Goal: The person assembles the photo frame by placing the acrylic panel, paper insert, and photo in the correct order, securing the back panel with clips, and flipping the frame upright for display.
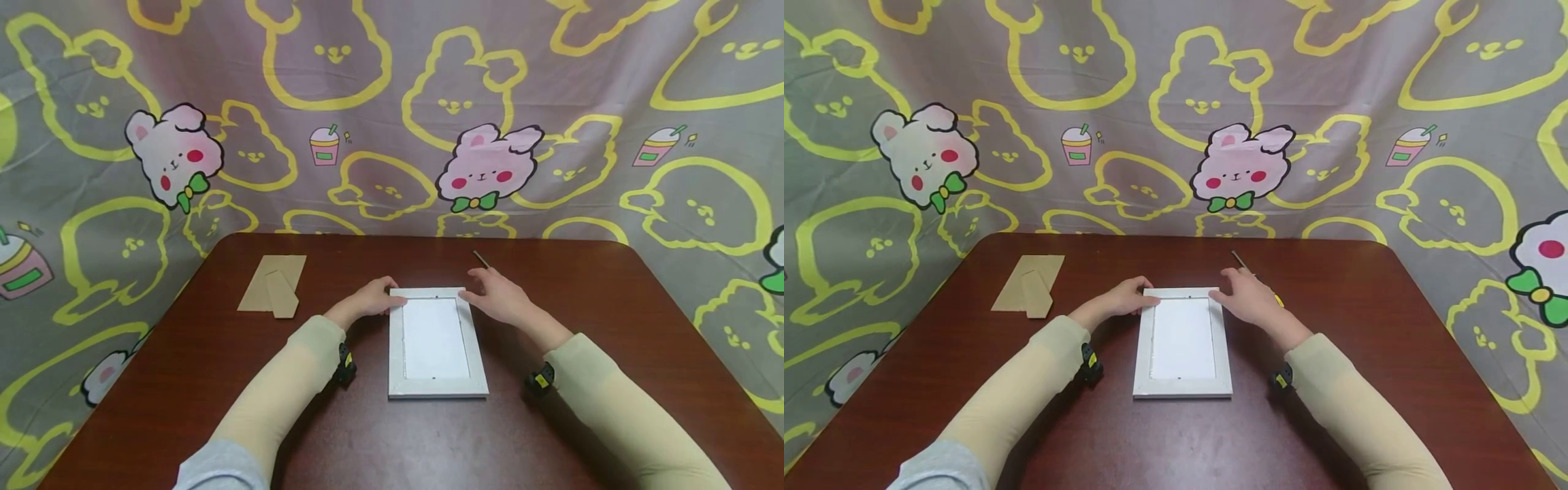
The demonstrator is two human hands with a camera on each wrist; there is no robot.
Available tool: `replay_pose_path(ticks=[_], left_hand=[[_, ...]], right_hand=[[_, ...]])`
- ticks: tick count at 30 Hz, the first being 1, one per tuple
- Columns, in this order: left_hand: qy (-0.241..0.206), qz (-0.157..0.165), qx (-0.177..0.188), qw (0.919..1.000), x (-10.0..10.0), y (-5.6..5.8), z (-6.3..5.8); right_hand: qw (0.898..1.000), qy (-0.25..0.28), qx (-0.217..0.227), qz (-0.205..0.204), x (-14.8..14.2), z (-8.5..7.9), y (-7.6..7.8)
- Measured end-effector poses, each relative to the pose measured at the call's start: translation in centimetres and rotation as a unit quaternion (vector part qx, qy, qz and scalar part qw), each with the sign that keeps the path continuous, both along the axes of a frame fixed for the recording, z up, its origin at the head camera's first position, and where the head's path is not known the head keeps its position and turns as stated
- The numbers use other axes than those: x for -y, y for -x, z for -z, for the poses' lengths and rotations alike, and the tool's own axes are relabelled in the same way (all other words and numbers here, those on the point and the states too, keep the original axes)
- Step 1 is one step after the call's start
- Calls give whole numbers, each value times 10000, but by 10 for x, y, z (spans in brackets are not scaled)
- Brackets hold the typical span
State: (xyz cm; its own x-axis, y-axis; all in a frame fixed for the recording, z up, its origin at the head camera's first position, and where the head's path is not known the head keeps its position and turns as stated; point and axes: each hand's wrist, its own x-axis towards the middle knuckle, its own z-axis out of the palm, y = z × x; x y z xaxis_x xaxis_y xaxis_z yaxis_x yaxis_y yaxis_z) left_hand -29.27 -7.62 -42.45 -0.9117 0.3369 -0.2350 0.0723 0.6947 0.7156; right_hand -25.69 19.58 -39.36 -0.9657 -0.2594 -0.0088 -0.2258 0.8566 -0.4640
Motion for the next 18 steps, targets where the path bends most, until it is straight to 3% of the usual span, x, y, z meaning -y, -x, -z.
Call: replay_pose_path(ticks=[7, 18], left_hand=[[46, -9, -17, 10000, 0, -1, -2], [-28, 31, -13, 10000, 0, -1, -3]], right_hand=[[9990, -153, 422, 83, 5, 16, 9], [9973, -336, 647, 43, 17, 29, 19]])
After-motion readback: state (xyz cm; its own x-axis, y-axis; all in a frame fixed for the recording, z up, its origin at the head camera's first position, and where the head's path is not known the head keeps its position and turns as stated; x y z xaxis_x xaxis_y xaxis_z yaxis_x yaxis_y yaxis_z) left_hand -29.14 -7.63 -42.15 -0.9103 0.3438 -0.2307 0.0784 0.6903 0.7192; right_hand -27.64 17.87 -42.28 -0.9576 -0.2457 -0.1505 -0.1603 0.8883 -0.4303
